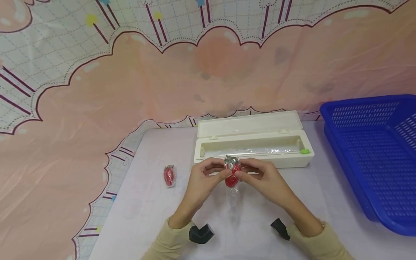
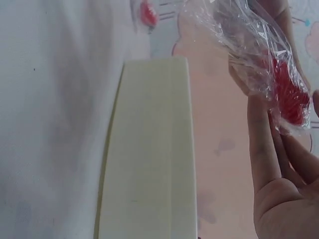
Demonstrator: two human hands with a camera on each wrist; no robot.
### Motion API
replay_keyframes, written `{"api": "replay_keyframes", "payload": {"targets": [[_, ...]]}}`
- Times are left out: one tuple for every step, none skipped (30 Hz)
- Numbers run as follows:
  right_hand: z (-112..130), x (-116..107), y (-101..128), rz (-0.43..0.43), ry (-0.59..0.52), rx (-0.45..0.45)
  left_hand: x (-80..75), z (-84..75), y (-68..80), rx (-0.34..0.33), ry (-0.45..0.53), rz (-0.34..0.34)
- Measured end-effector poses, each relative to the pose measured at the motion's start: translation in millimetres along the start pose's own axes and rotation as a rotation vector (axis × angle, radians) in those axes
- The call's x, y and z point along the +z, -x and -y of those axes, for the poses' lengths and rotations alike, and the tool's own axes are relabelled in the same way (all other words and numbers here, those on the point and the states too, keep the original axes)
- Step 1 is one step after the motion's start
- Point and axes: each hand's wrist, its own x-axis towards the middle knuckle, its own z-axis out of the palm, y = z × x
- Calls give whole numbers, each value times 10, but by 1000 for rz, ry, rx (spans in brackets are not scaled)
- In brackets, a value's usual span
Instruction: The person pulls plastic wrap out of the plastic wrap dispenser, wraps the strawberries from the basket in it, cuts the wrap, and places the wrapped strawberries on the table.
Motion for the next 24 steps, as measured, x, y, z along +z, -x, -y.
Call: {"api": "replay_keyframes", "payload": {"targets": [[9, 9, 1, 1, 13, 7, 1, -1, -1, -3, 6, -8], [17, 18, 2, 4, 19, 14, 3, -3, -3, -7, 11, -16], [23, 27, 3, 3, 27, 23, 4, -2, -6, -14, 15, -24], [27, 35, 4, 5, 31, 30, 5, -3, -8, -19, 19, -33], [28, 45, 4, 8, 33, 37, 8, -3, -11, -24, 22, -40], [28, 55, 4, 10, 35, 45, 9, -2, -14, -28, 24, -45], [27, 64, 4, 11, 37, 52, 10, 0, -15, -31, 25, -46], [22, 75, 2, 9, 37, 57, 11, -1, -14, -36, 25, -44], [19, 84, -1, 5, 40, 58, 11, 0, -13, -38, 24, -38], [14, 93, -3, 3, 43, 56, 11, 0, -11, -38, 24, -30], [11, 100, -5, -2, 49, 56, 11, 4, -9, -38, 26, -21], [10, 104, -6, -8, 56, 55, 11, 6, -7, -40, 28, -11], [9, 108, -7, -11, 58, 53, 12, 6, -5, -38, 32, -2], [10, 110, -5, -14, 63, 48, 12, 7, -3, -36, 35, 7], [11, 111, -2, -15, 63, 40, 13, 10, -1, -32, 38, 14], [11, 110, 2, -15, 64, 33, 15, 11, 0, -27, 39, 18], [12, 109, 6, -15, 67, 25, 17, 11, 1, -21, 37, 20], [13, 107, 10, -16, 69, 16, 20, 9, 2, -12, 34, 22], [13, 104, 14, -17, 72, 8, 23, 7, 2, -3, 30, 21], [15, 101, 18, -18, 75, 1, 26, 7, 4, 5, 23, 21], [18, 97, 22, -20, 79, -4, 29, 4, 4, 12, 17, 19], [21, 93, 26, -22, 84, -7, 33, 1, 4, 19, 10, 17], [25, 89, 30, -24, 86, -9, 37, -2, 4, 24, 4, 16], [30, 84, 34, -27, 86, -10, 40, -3, 3, 27, -1, 14]]}}
